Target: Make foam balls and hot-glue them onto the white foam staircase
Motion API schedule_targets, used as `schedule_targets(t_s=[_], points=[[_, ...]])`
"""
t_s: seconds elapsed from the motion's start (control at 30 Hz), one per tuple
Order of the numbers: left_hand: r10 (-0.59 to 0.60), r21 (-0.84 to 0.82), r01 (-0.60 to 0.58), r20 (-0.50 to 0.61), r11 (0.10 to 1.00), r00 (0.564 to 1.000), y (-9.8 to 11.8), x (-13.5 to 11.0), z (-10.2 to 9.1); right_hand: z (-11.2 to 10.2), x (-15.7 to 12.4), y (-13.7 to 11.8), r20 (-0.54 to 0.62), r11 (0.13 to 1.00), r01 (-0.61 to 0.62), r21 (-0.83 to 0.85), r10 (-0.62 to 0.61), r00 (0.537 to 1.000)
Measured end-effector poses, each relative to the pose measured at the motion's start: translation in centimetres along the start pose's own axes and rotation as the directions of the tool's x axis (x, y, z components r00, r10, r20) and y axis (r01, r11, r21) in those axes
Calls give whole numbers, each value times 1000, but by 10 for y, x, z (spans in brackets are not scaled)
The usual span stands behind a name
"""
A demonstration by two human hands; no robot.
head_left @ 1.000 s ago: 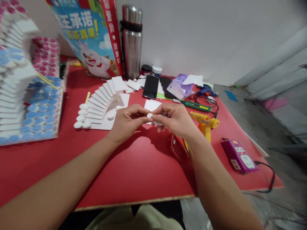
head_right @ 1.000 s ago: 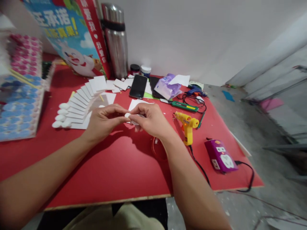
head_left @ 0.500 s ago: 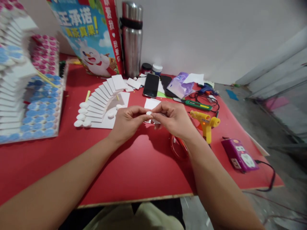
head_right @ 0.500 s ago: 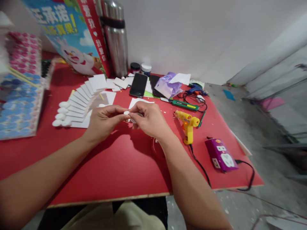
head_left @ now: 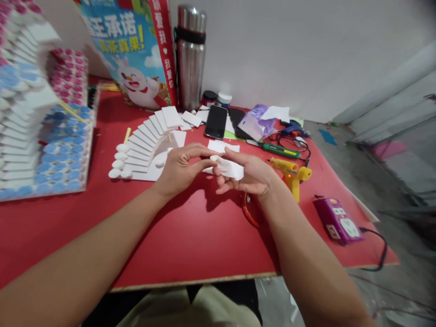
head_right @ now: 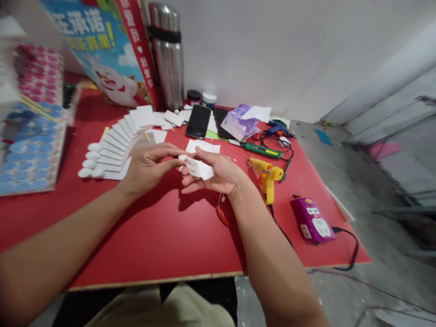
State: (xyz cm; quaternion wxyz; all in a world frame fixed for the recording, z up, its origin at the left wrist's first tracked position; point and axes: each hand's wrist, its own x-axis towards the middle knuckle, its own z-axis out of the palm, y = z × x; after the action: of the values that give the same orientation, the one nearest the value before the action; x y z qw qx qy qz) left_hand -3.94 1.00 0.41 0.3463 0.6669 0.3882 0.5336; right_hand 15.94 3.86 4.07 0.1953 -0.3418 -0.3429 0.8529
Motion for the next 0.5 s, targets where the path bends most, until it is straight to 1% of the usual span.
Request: schedule_targets(t_s=[0.1, 0.2, 0.37, 0.5], points=[[0, 9, 0, 10, 1000, 1000, -1, 0, -1, 0, -6, -1, 21, 996, 78, -46, -77, 997], [-14, 17, 14, 7, 1000, 1000, -1, 0, -1, 1, -12, -2, -9, 982, 129, -136, -132, 991], [-23, -18, 23, -11, 1000, 1000, 0, 0, 1, 5, -18, -2, -47, 949, 167, -266, -186, 981], [-81, -51, 79, -22, 996, 996, 3, -1, 2, 9, -19, -2, -113, 905, 170, -391, -230, 967]])
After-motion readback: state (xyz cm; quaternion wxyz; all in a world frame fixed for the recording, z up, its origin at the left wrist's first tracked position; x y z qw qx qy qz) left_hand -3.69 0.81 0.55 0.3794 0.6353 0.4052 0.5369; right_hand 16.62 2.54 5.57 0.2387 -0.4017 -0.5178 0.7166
